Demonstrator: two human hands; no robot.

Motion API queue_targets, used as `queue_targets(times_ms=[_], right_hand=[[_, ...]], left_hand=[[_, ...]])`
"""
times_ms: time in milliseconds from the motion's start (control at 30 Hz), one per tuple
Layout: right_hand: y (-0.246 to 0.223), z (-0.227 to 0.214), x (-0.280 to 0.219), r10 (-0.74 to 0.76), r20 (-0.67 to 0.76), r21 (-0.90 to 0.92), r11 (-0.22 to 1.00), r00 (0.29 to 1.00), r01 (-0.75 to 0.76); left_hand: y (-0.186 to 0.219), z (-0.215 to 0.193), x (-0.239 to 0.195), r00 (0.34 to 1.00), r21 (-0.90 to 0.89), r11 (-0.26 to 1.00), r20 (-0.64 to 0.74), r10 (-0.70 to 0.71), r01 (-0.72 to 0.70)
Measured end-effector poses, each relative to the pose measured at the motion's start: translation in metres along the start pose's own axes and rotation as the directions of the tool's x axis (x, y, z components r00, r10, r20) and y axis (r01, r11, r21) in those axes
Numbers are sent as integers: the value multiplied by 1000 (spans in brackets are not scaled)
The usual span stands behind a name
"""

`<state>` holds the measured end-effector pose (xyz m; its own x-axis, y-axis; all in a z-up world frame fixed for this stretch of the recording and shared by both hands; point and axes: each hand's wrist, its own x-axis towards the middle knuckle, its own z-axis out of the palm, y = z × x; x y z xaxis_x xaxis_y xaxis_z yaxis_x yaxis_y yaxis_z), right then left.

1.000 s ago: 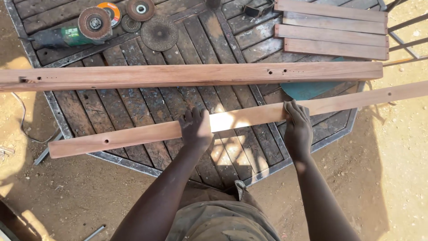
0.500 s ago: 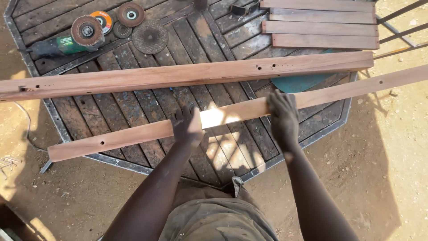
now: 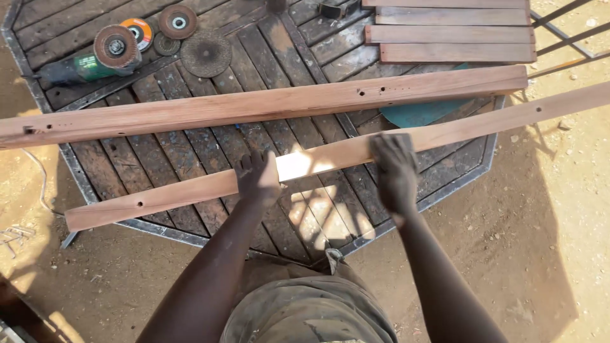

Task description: Sanding a wooden plank manually using sandpaper on a metal workbench

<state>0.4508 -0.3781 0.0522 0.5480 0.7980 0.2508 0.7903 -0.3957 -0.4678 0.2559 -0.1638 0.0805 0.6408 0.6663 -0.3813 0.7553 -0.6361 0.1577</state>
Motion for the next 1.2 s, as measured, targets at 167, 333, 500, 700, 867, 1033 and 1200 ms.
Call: queue_targets(times_ms=[167, 333, 500, 700, 867, 1033, 1200], right_hand=[[-4, 74, -36, 234, -154, -256, 929, 960, -267], [-70, 24, -42, 184, 139, -332, 934, 973, -129], [-19, 29, -28, 254, 8, -239, 940, 967, -245], [-29, 12, -14, 87, -69, -308, 946, 994, -104], [-31, 37, -39, 161, -15, -454, 879, 987, -150], [-50, 68, -36, 122, 272, -454, 891, 954, 15], [-34, 4, -23, 99, 30, -295, 952, 995, -86]], left_hand=[[-2, 11, 2, 999, -33, 999, 41, -13, 14], [9, -16, -12, 999, -46, 999, 48, 24, -21], [-1, -2, -1, 1000, -25, 1000, 17, -4, 5], [4, -8, -3, 998, -22, 1000, 65, 18, -17], [1, 2, 3, 999, -28, 1000, 45, 8, -7], [-1, 2, 2, 998, 19, 1000, 58, 20, -21], [0, -4, -2, 998, 36, 999, 65, 2, -4]])
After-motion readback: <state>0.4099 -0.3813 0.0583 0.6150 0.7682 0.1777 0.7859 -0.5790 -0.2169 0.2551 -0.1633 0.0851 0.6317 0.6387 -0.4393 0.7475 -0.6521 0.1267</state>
